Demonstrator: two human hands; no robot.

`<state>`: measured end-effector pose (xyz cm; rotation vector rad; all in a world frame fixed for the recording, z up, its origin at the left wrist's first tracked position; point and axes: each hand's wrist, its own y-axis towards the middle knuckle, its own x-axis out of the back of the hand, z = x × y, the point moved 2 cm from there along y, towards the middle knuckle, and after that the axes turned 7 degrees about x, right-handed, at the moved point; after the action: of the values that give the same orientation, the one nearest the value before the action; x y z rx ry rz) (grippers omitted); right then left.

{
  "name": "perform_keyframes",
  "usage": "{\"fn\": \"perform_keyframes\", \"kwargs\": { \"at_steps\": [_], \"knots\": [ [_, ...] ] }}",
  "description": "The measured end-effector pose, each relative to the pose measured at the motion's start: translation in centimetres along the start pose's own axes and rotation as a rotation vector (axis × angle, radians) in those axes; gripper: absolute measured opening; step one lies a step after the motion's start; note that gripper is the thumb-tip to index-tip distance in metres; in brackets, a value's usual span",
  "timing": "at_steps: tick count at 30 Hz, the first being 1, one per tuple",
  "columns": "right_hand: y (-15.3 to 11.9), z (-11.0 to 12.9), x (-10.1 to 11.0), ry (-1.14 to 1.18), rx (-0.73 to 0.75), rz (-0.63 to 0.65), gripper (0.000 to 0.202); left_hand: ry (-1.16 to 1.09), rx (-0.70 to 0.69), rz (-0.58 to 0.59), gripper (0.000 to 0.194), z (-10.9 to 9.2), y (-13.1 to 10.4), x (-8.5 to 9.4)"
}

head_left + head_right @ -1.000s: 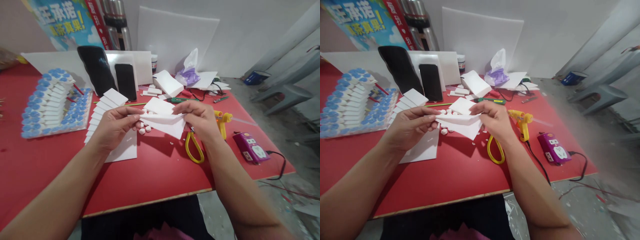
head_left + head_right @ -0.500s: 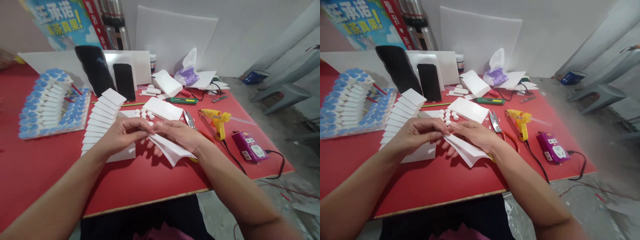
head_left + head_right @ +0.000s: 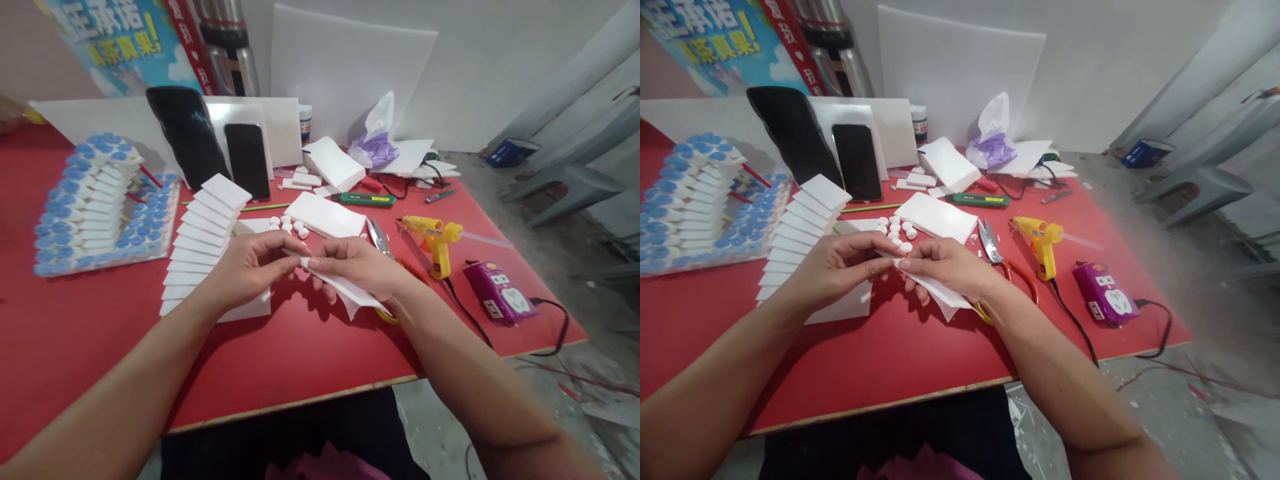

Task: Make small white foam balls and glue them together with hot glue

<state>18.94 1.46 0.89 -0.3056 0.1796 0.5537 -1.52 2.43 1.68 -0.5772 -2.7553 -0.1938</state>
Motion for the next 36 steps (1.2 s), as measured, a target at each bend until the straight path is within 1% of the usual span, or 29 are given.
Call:
{"fn": "perform_keyframes", "kwargs": {
  "at_steps": [3,7,10,13,17,21,23,25,28,31,33,35,36],
  "knots": [
    [0.0,0.0,-0.2,-0.014,0.013,0.04,0.025,-0.016,0.022,-0.003,0.01,0.0,0.1,-0.1],
    [0.0,0.1,-0.1,-0.006,0.047,0.027,0.027,-0.104,0.06,0.018,0.013,0.3,0.1,-0.2],
    [-0.1,0.1,0.0,0.087,0.007,0.05,0.034,-0.125,0.077,0.012,0.015,0.5,0.1,-0.1],
    [-0.2,0.3,0.0,0.14,-0.025,0.078,0.039,-0.079,0.065,-0.004,0.016,0.6,0.1,0.0],
    [-0.2,0.5,0.1,0.156,-0.055,0.085,0.039,-0.018,-0.006,-0.016,0.012,0.2,0.0,0.0],
    [-0.2,0.6,0.1,0.173,-0.084,0.098,0.028,0.065,-0.098,0.015,0.007,-0.3,-0.2,-0.2],
    [-0.2,0.6,0.0,0.187,-0.116,0.092,0.025,0.142,-0.19,0.022,0.006,-0.5,-0.3,-0.4],
    [-0.1,0.4,0.0,0.218,-0.147,0.084,0.023,0.24,-0.315,0.018,0.01,-0.5,-0.4,-0.5],
    [0.0,0.1,-0.2,0.263,-0.153,0.071,0.02,0.368,-0.462,0.006,0.015,-0.3,-0.5,-0.9],
    [0.2,-0.2,-0.3,0.28,-0.138,0.057,0.019,0.453,-0.529,-0.012,0.02,-0.1,-0.8,-1.5],
    [0.3,-0.2,-0.4,0.303,-0.137,0.058,0.018,0.476,-0.568,-0.045,0.025,-0.2,-1.1,-1.9],
    [0.4,-0.2,-0.5,0.318,-0.132,0.06,0.019,0.446,-0.555,-0.081,0.025,-0.5,-1.3,-2.1],
    [0.4,-0.1,-0.5,0.311,-0.116,0.049,0.02,0.399,-0.518,-0.08,0.022,-0.7,-1.3,-2.1]
  ]
}}
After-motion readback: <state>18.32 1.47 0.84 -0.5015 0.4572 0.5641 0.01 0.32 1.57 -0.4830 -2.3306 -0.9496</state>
